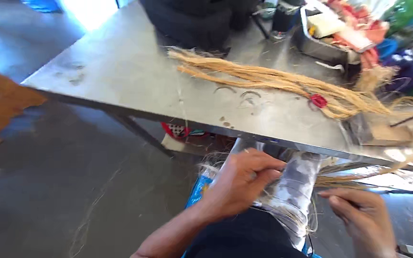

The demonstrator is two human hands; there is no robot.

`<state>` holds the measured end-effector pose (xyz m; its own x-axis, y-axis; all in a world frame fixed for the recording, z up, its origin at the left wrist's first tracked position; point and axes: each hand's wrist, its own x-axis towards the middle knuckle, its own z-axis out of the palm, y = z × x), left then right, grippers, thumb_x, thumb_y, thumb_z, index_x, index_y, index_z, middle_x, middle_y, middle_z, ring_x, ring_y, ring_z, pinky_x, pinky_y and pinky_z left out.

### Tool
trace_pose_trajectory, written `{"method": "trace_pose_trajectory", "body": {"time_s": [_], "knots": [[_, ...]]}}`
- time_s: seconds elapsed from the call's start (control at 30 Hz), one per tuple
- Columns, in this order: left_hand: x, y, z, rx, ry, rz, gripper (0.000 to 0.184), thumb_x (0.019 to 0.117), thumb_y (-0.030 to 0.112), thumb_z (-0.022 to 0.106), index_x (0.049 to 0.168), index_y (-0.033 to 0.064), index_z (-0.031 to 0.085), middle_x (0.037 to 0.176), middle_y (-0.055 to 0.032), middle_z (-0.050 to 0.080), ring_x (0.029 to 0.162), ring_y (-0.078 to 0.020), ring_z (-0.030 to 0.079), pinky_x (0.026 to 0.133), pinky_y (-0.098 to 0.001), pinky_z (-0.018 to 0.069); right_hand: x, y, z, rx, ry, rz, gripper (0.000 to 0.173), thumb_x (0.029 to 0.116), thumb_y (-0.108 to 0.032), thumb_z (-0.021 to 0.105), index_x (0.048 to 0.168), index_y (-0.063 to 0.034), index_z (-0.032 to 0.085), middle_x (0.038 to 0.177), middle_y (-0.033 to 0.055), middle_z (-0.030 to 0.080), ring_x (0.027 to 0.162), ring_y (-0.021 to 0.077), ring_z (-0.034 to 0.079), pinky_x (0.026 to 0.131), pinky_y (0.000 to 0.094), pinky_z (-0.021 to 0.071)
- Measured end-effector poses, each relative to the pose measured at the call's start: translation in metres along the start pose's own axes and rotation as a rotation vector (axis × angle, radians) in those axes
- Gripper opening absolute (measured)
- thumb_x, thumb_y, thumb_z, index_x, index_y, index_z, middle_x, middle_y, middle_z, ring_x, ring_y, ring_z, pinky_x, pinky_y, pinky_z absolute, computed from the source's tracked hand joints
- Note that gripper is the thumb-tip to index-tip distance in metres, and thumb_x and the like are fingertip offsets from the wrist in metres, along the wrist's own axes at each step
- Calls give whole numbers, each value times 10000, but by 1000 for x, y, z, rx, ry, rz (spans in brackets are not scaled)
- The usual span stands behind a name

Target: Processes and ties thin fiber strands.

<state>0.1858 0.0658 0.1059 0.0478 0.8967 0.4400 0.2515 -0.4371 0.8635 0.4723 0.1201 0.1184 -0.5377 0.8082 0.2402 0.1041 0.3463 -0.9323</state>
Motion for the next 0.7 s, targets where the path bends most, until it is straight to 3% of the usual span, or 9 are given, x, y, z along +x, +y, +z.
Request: {"method": "trace_pose_trajectory", "body": {"time_s": [0.03,0.1,0.2,0.27,0.33,0.4,0.57,0.7], "knots": [[10,0,25,-126,-65,-18,290,1060,169,528,1202,1,717,1135,-69,737,1070,-92,671,960,-286,540,3,4,7,71,46,-1,165,988,-264,665,1039,-206,811,834,-128,738,577,-108,506,524,82,418],[24,0,66,-319,-166,-94,358,1076,145,474,1346,-46,611,1178,-110,723,1079,-103,676,967,-286,538,7,9,14,148,145,12,158,987,-214,669,1004,-152,813,846,-89,749,550,-101,486,499,89,405],[34,-4,99,-558,-229,-154,407,1070,112,462,1429,-78,500,1083,-97,699,949,-64,660,895,-251,540,6,10,12,138,278,8,151,985,-165,673,989,-110,814,861,-52,764,558,-80,528,511,100,440],[36,-9,108,-666,-223,-232,350,1040,70,521,1360,-70,543,913,-39,681,783,-66,657,768,-257,572,2,12,7,133,329,6,146,980,-139,670,989,-92,808,840,-48,754,537,-78,505,487,102,420],[37,-12,110,-592,-203,-286,159,1018,65,575,1107,-33,662,801,22,646,657,-1,595,621,-175,521,-1,15,3,136,363,20,125,967,-135,686,973,-104,807,836,-57,754,529,-83,502,472,99,411],[38,-16,109,-476,-190,-287,129,1002,72,605,957,-6,697,761,44,643,640,41,555,606,-131,467,-3,19,0,134,380,10,98,940,-103,709,977,-95,800,835,-49,753,560,-60,552,497,111,454],[43,-23,97,-339,-252,-319,127,993,89,624,928,34,718,758,59,662,659,51,581,633,-121,485,-4,25,-17,-65,396,-93,91,880,-35,744,963,-56,777,895,-21,752,715,20,672,663,174,583],[42,-22,92,-348,-288,-332,122,994,86,631,933,36,723,764,57,676,667,45,600,642,-122,499,-5,32,-27,-319,396,-233,66,896,-103,763,954,-75,779,968,-7,750,909,50,708,814,195,603]]}}
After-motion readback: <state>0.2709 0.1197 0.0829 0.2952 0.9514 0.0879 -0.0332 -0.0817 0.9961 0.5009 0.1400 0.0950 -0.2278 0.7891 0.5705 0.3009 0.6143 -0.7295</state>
